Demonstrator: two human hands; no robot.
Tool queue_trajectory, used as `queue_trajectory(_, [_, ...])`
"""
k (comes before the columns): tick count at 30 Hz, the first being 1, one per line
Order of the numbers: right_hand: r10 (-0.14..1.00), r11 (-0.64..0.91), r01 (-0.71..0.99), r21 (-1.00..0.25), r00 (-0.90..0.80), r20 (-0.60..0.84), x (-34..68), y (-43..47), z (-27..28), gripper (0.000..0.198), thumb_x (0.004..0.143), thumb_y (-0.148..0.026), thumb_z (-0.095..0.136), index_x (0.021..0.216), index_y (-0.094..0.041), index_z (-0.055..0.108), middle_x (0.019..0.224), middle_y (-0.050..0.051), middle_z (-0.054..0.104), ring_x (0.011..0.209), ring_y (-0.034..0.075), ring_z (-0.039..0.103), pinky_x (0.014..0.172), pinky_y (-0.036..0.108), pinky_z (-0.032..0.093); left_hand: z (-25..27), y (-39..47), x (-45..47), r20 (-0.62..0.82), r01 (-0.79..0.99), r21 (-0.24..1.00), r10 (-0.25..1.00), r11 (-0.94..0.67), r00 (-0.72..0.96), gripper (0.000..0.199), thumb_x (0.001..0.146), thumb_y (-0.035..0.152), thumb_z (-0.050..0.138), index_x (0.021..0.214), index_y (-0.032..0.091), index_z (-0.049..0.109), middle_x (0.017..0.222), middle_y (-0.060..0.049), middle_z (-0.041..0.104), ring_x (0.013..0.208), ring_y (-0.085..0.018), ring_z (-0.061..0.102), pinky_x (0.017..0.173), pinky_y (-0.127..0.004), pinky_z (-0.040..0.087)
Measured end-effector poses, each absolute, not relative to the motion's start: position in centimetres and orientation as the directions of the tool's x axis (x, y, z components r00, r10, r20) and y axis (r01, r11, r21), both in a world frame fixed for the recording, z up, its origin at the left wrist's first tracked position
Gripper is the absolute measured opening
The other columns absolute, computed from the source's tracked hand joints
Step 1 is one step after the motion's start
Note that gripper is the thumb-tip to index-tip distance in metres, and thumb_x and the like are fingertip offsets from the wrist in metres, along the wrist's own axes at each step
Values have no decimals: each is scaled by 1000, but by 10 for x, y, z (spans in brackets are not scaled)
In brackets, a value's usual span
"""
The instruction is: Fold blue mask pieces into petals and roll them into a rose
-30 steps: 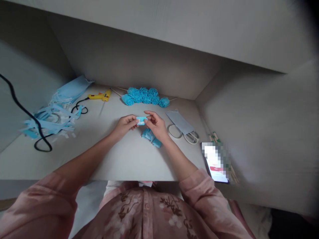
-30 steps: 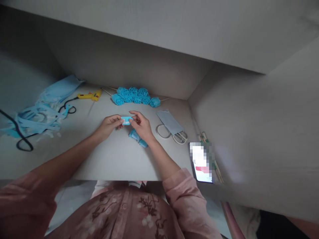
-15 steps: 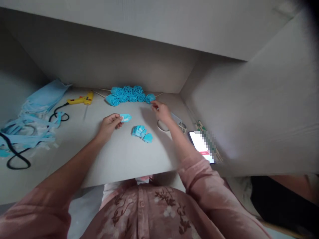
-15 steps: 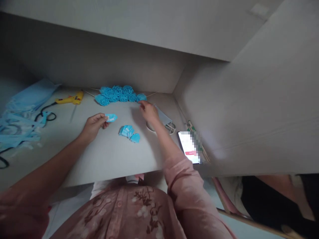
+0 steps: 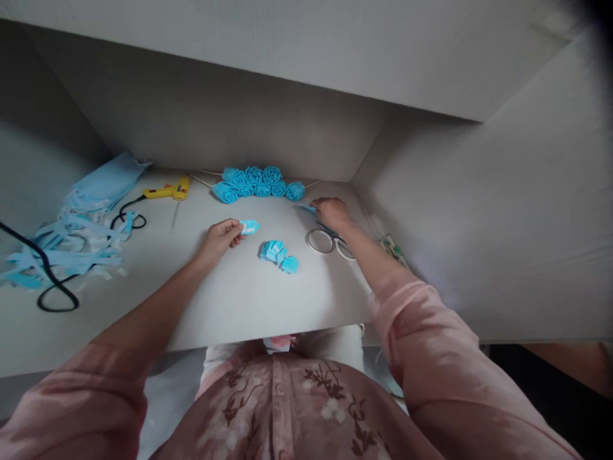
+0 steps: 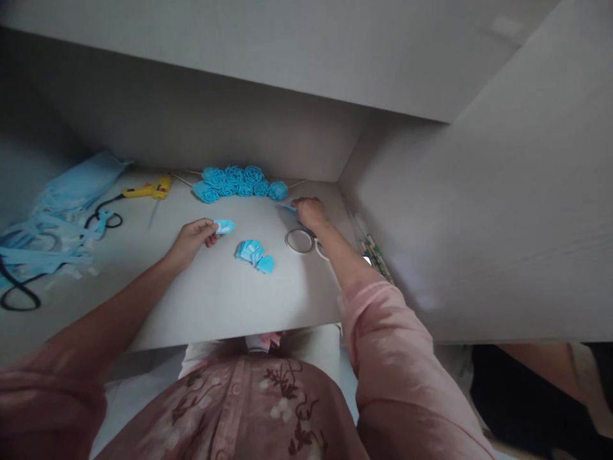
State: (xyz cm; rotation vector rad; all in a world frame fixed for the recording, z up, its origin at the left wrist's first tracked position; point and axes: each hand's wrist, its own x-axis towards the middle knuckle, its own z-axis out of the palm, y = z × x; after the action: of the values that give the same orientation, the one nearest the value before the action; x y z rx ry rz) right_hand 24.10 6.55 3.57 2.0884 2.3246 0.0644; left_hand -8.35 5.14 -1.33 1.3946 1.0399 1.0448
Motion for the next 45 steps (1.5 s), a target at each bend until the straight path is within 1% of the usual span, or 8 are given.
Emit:
queue_trajectory(6, [979,201,978,-60,-202,-15,263,63,46,45,88,-17,62,133,-15,62,139,13,60,123,23,58,99,29,42,-15,52,-84,60,65,995,969,-78,238,30,72,45,64,70,16,59,62,0,58,51,-9,47,50,-23,35])
queue_trajectory(11, [990,129,979,-157,-136,-32,266,43,50,33,90,-19,56,120,-17,69,117,6,73,102,18,67,86,25,46,-22,57,-87,84,160,981,981,-112,173,23,74,39,60,71,16,63,60,0,59,51,-9,46,48,-22,33])
queue_trajectory(22, [974,80,995,-67,-92,-207,258,8,49,28,87,-23,60,112,-24,72,104,3,76,93,18,67,72,24,41,-23,58,-89,111,246,958,981,-148,160,21,75,38,58,69,19,63,61,0,59,53,-12,47,52,-24,36])
queue_trajectory(30, [983,185,983,-2,-185,-7,238,-2,35,29,94,-27,52,116,-20,70,120,11,70,110,23,62,87,29,42,-29,61,-93,146,335,921,972,-201,184,23,78,38,54,70,19,64,60,0,58,56,-14,49,56,-25,39])
queue_trajectory(36, [970,159,984,-86,-171,-171,234,-21,33,24,84,-44,64,93,-24,72,95,5,75,83,20,65,68,25,38,-18,62,-98,510,509,725,858,-464,55,28,85,32,53,105,21,70,108,-7,66,94,-21,61,80,-28,48])
queue_trajectory(40, [983,117,932,-343,-158,-92,235,-32,36,19,89,-32,55,94,-20,69,93,5,74,81,17,64,68,24,38,7,40,-85,586,465,663,793,-587,166,32,88,29,51,114,20,68,117,-9,65,101,-21,60,85,-30,49])
queue_trajectory(43, [958,172,736,-654,-278,-62,230,-38,55,22,91,-34,51,97,-17,64,87,4,74,78,15,63,70,24,41,33,13,-63,500,368,667,756,-647,423,36,90,30,50,119,17,67,121,-11,65,85,-17,63,68,-26,49])
queue_trajectory(45, [920,255,636,-728,-391,-19,222,-43,73,22,90,-36,53,94,-16,64,87,3,72,80,15,62,75,25,42,49,-1,-48,450,327,654,698,-682,557,39,89,31,53,123,16,66,127,-12,64,77,-14,62,64,-25,48])
